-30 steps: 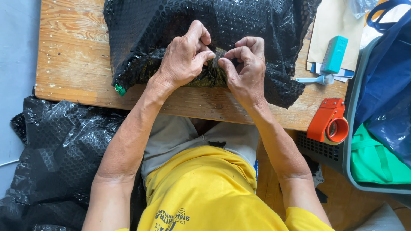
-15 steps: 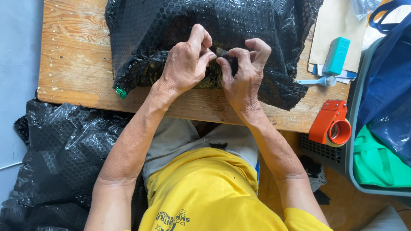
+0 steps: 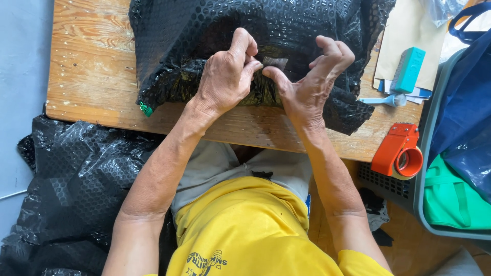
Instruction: The person opens a large black bubble-wrapped package on a wooden workbench using their hands and a small handheld tape dispenser.
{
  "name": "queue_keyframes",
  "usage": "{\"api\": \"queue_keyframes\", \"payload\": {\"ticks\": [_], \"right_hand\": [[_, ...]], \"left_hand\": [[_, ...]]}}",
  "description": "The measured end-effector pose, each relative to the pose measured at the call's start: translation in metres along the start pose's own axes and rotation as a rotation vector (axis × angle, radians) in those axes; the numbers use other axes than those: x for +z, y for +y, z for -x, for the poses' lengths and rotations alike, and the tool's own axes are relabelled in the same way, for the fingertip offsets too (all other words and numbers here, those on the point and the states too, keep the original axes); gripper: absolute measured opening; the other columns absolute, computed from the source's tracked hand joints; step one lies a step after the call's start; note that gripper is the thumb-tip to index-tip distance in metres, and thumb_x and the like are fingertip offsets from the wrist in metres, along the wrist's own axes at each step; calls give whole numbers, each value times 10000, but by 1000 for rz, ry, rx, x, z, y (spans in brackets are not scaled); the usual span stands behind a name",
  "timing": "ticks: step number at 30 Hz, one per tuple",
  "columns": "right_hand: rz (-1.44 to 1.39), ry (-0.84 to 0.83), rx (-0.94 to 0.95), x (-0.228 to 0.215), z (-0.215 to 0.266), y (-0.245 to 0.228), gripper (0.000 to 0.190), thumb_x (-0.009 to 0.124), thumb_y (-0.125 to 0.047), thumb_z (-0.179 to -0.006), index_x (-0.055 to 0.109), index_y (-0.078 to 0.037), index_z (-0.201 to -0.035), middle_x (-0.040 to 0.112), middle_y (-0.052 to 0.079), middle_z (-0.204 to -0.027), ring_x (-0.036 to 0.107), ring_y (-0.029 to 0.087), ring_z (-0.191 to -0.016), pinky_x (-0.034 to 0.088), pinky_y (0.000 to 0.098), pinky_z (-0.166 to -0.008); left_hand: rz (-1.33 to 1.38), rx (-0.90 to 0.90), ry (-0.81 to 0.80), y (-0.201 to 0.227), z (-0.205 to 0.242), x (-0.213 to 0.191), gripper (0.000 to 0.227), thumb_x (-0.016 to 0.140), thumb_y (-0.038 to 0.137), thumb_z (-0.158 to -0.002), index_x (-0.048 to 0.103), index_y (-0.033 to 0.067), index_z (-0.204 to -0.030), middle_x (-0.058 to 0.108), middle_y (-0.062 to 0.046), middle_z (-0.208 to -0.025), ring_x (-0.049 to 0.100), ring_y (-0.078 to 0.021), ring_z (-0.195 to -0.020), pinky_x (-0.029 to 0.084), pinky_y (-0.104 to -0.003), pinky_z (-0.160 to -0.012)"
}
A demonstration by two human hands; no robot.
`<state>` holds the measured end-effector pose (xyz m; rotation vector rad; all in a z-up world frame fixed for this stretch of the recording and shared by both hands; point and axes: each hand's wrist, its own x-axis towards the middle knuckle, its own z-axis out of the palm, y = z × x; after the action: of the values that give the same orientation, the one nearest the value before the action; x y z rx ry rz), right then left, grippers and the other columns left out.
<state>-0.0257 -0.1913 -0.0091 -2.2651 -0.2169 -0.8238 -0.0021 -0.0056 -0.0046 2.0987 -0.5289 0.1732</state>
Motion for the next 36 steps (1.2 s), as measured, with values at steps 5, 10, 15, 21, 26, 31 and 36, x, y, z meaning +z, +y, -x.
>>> {"api": "queue_keyframes", "payload": {"ticks": [5, 10, 15, 21, 26, 31, 36], "right_hand": [[7, -11, 10, 0, -6, 3, 545, 765, -462, -980, 455, -85, -1224, 418, 92, -1158, 417, 167, -799, 466, 306, -686], [-34, 49, -54, 3, -4, 16, 165, 648, -137, -1073, 514, -51, -1116, 444, 91, -1081, 449, 122, -676, 472, 285, -633], [230, -277, -467, -12, 11, 15, 381, 718, -112, -1089, 633, -268, -1426, 480, 130, -1243, 517, 284, -971, 435, 450, -865], [347, -319, -398, -7, 9, 16, 420, 718, -236, -1130, 549, -275, -1512, 461, 139, -1269, 487, 284, -1050, 405, 449, -900], [67, -280, -310, -5, 1, 15, 262, 639, -186, -1126, 657, -205, -1387, 462, 98, -1135, 476, 261, -1000, 403, 431, -851], [82, -246, -260, 1, -6, 11, 262, 725, -202, -1058, 608, -108, -1272, 474, 103, -1052, 494, 265, -995, 414, 419, -809], [76, -122, -125, 9, -13, -2, 434, 685, -429, -1031, 496, -38, -1029, 466, 108, -964, 499, 244, -847, 463, 371, -748]], "left_hand": [[-19, -30, -5, 3, -5, 0, 429, 779, -17, -915, 398, 117, -1060, 603, 10, -689, 685, -251, -555, 561, -390, -556], [38, -89, -26, 6, -7, -3, 413, 753, -26, -909, 396, 129, -1046, 613, 21, -692, 691, -208, -573, 577, -368, -597], [69, -114, -41, 5, -6, -3, 388, 715, -39, -903, 398, 122, -1059, 640, -6, -762, 707, -227, -613, 568, -382, -606], [-49, -38, 200, 12, 10, -14, 388, 750, -12, -939, 428, 95, -1128, 697, -58, -997, 755, -232, -829, 602, -369, -716], [-285, -37, 226, 15, 23, 9, 598, 962, 325, -777, 515, 105, -1107, 553, -68, -1055, 561, -258, -934, 453, -405, -787], [-579, -38, 389, 5, 16, 27, 816, 1114, 460, -569, 585, 156, -1111, 547, -42, -1117, 525, -231, -972, 403, -374, -751], [-475, -125, 401, 4, 11, 17, 668, 1058, 409, -615, 570, 187, -1012, 500, -13, -1060, 510, -240, -979, 378, -427, -761]]}}
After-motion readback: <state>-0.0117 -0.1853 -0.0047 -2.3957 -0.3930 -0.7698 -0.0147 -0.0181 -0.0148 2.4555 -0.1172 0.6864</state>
